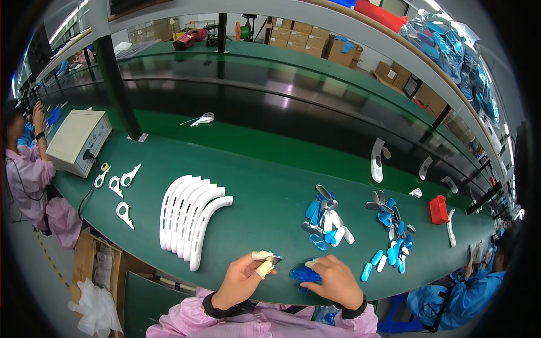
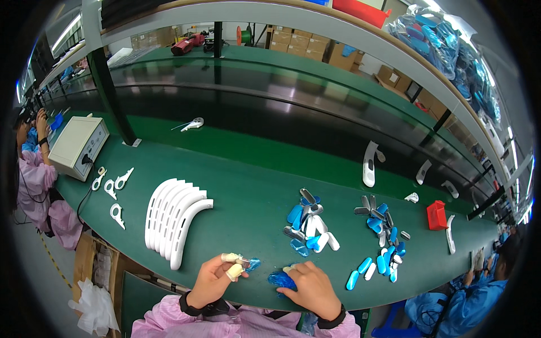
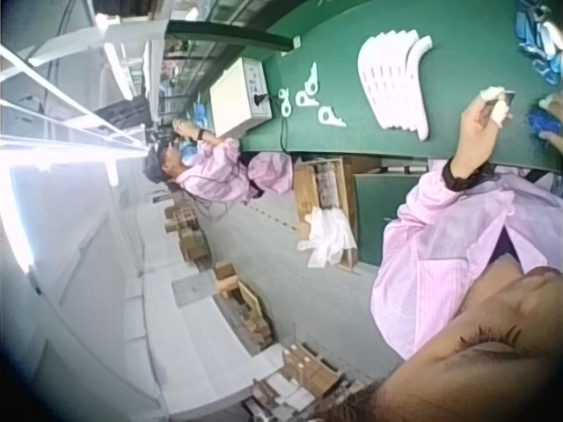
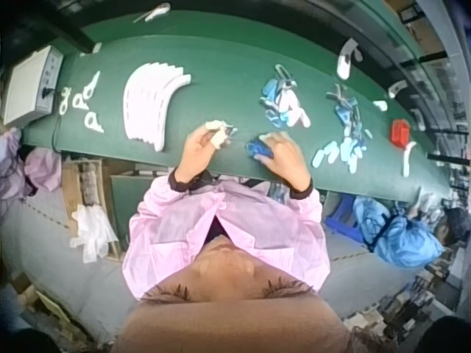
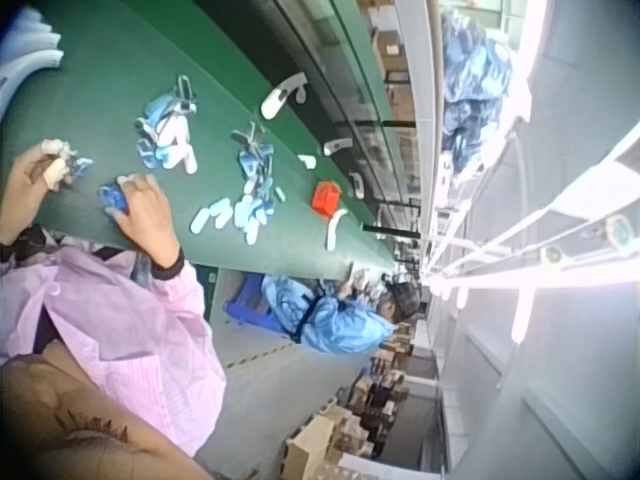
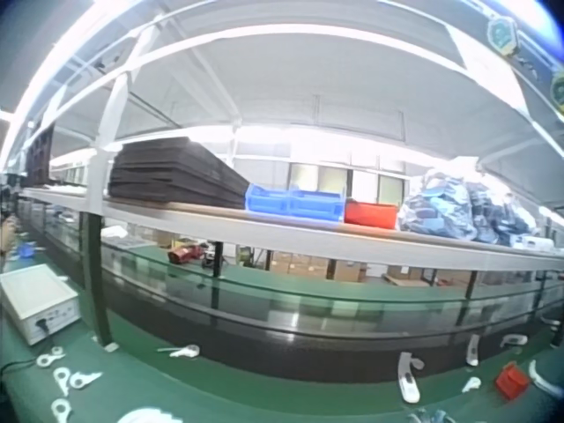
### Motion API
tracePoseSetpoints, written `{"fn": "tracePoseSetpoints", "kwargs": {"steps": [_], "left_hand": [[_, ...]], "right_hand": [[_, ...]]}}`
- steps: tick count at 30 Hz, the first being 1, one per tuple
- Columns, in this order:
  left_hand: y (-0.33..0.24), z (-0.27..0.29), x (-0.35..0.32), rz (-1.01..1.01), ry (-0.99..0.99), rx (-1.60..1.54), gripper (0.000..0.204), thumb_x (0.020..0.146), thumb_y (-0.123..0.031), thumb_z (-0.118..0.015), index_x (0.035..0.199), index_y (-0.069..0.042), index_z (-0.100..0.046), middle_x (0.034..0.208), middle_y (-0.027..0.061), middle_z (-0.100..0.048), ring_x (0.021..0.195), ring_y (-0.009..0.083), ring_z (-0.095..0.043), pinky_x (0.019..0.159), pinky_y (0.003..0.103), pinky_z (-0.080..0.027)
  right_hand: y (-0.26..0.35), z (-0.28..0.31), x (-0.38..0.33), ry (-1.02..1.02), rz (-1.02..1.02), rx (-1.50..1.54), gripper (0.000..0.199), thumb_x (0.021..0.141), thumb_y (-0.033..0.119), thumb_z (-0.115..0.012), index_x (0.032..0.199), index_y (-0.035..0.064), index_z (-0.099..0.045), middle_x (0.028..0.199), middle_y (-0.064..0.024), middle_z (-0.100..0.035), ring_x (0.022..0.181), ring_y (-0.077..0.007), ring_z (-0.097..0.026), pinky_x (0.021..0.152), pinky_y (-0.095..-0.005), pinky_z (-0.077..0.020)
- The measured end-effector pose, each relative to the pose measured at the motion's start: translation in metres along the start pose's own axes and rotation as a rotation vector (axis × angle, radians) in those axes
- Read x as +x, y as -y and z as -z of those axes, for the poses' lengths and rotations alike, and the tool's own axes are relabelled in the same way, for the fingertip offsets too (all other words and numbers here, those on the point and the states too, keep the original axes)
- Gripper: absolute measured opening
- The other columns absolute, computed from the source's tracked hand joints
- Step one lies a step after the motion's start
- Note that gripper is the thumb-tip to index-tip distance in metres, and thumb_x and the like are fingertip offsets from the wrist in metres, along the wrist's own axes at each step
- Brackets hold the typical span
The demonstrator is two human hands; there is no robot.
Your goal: Assembling small plastic components for mechanical or electronic devices on a production line.
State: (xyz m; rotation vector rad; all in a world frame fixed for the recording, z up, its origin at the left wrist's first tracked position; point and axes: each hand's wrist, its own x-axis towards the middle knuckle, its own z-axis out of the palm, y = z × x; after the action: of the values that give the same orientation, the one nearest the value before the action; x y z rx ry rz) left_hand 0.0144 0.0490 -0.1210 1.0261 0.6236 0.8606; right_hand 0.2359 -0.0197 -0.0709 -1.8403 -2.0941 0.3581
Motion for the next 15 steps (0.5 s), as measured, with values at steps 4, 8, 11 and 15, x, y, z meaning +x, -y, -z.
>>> {"fn": "tracePoseSetpoints", "kwargs": {"steps": [4, 8, 11, 15], "left_hand": [[0.001, -0.002, -0.001, 0.056, -0.007, 0.056, 0.027, 0.089, -0.001, -0.06, 0.115, 0.0, -0.055, 0.105, 0.0099, -0.063, 0.086, 0.0138, -0.063, 0.067, 0.022, -0.047], [-0.008, -0.006, 0.0, -0.078, 0.032, 0.517, 0.045, 0.084, 0.0, -0.064, 0.126, -0.001, -0.049, 0.095, 0.0058, -0.063, 0.076, 0.0075, -0.057, 0.066, 0.022, -0.044], [-0.026, -0.011, -0.005, -0.049, -0.028, 0.541, 0.064, 0.081, 0.001, -0.066, 0.139, -0.003, -0.037, 0.088, 0.0025, -0.063, 0.07, 0.0051, -0.051, 0.064, 0.02, -0.041], [-0.031, 0.001, -0.007, -0.049, 0.021, 0.373, 0.08, 0.079, 0.003, -0.067, 0.146, -0.005, -0.024, 0.087, 0.0023, -0.064, 0.068, 0.0044, -0.048, 0.062, 0.019, -0.037]], "right_hand": [[0.016, 0.013, 0.017, -0.269, 0.036, 0.291, 0.041, 0.068, 0.017, -0.08, 0.103, 0.003, -0.066, 0.095, -0.0117, -0.065, 0.088, -0.0296, -0.059, 0.077, -0.0353, -0.0481], [0.044, 0.018, 0.04, -0.284, 0.23, 0.409, 0.045, 0.069, 0.011, -0.079, 0.11, 0.0045, -0.064, 0.094, -0.0098, -0.065, 0.087, -0.028, -0.059, 0.075, -0.0343, -0.0476], [0.039, -0.001, 0.047, -0.146, 0.286, 0.355, 0.039, 0.073, 0.007, -0.075, 0.11, 0.0061, -0.066, 0.087, -0.0071, -0.065, 0.081, -0.0248, -0.058, 0.07, -0.0324, -0.0469], [0.032, 0.004, 0.043, 0.054, 0.229, 0.54, 0.036, 0.077, 0.007, -0.071, 0.113, 0.0055, -0.063, 0.082, -0.0067, -0.061, 0.077, -0.0236, -0.056, 0.067, -0.0351, -0.0457]]}}
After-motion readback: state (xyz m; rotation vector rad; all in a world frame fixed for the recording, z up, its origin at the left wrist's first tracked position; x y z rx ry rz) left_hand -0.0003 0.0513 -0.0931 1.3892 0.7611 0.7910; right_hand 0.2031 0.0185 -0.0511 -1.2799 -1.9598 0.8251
